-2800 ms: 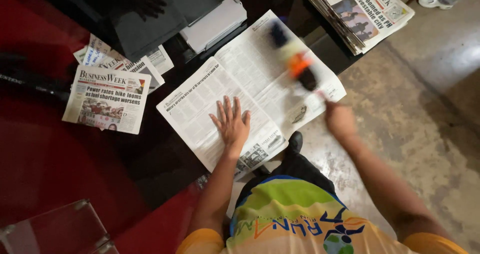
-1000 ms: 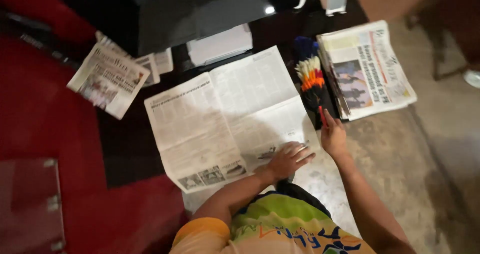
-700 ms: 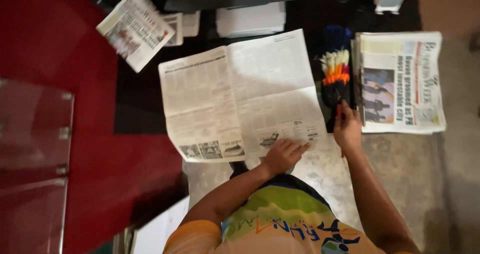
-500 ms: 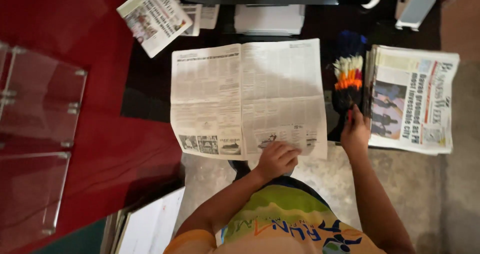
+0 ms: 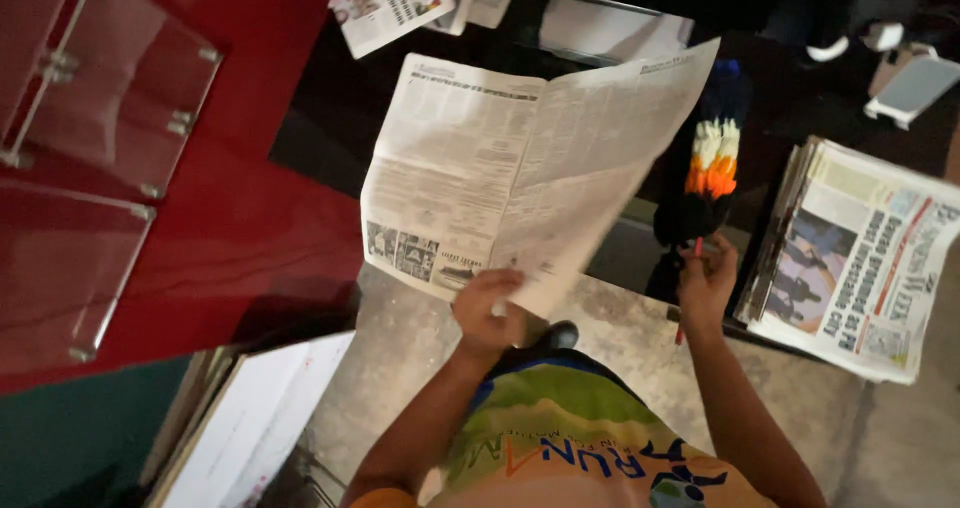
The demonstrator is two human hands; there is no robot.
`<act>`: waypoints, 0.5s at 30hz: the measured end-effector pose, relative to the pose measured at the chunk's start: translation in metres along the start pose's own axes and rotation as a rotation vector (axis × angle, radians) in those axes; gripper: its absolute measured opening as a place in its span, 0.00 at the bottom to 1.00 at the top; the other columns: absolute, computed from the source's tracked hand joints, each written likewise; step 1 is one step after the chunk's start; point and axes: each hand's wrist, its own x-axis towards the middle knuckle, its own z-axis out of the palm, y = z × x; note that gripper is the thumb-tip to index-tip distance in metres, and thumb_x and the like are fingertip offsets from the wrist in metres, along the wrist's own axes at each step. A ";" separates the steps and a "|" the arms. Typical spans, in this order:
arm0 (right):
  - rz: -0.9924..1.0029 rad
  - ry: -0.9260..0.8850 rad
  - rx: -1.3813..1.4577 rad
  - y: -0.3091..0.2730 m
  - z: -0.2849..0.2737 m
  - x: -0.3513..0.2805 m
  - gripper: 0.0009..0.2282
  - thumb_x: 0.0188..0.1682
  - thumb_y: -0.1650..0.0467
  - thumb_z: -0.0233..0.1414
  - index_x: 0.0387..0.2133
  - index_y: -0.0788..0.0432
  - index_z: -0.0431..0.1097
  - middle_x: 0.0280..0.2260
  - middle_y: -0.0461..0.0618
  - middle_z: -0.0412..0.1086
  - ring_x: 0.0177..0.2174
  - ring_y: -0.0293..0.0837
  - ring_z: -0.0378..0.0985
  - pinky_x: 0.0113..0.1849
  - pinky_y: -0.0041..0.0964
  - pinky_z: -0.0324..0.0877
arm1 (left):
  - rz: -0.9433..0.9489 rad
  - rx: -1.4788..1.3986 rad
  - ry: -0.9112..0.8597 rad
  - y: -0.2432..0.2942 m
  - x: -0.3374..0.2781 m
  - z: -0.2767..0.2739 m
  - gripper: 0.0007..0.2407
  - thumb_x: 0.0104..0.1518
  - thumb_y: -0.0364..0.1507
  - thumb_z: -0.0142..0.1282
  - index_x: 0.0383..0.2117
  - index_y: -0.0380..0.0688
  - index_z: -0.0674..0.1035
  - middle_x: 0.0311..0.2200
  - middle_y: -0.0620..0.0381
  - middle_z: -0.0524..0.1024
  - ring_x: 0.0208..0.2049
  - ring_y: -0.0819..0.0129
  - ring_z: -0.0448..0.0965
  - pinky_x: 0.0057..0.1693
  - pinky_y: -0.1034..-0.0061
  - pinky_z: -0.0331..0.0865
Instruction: Cleaning and dusting individual pages of newspapers using a feather duster.
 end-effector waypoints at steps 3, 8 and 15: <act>0.007 -0.055 0.057 -0.009 0.017 -0.001 0.17 0.58 0.73 0.51 0.59 0.53 0.59 0.36 0.42 0.72 0.21 0.29 0.62 0.21 0.24 0.56 | -0.295 -0.100 0.229 -0.003 0.008 -0.021 0.07 0.62 0.25 0.49 0.40 0.32 0.75 0.41 0.46 0.78 0.43 0.59 0.79 0.52 0.69 0.74; 0.021 -0.096 0.064 -0.005 0.032 -0.002 0.17 0.58 0.73 0.51 0.60 0.53 0.59 0.36 0.42 0.71 0.22 0.29 0.62 0.21 0.25 0.57 | -0.590 0.020 0.503 -0.049 0.004 -0.059 0.08 0.65 0.25 0.46 0.42 0.33 0.76 0.40 0.50 0.75 0.43 0.63 0.75 0.52 0.71 0.70; -0.060 -0.182 -0.001 -0.002 0.050 -0.006 0.19 0.58 0.74 0.51 0.62 0.56 0.58 0.37 0.43 0.71 0.24 0.30 0.65 0.23 0.25 0.60 | -0.952 -0.588 0.907 -0.116 -0.013 -0.106 0.12 0.62 0.28 0.43 0.48 0.39 0.74 0.47 0.54 0.76 0.48 0.64 0.77 0.54 0.68 0.72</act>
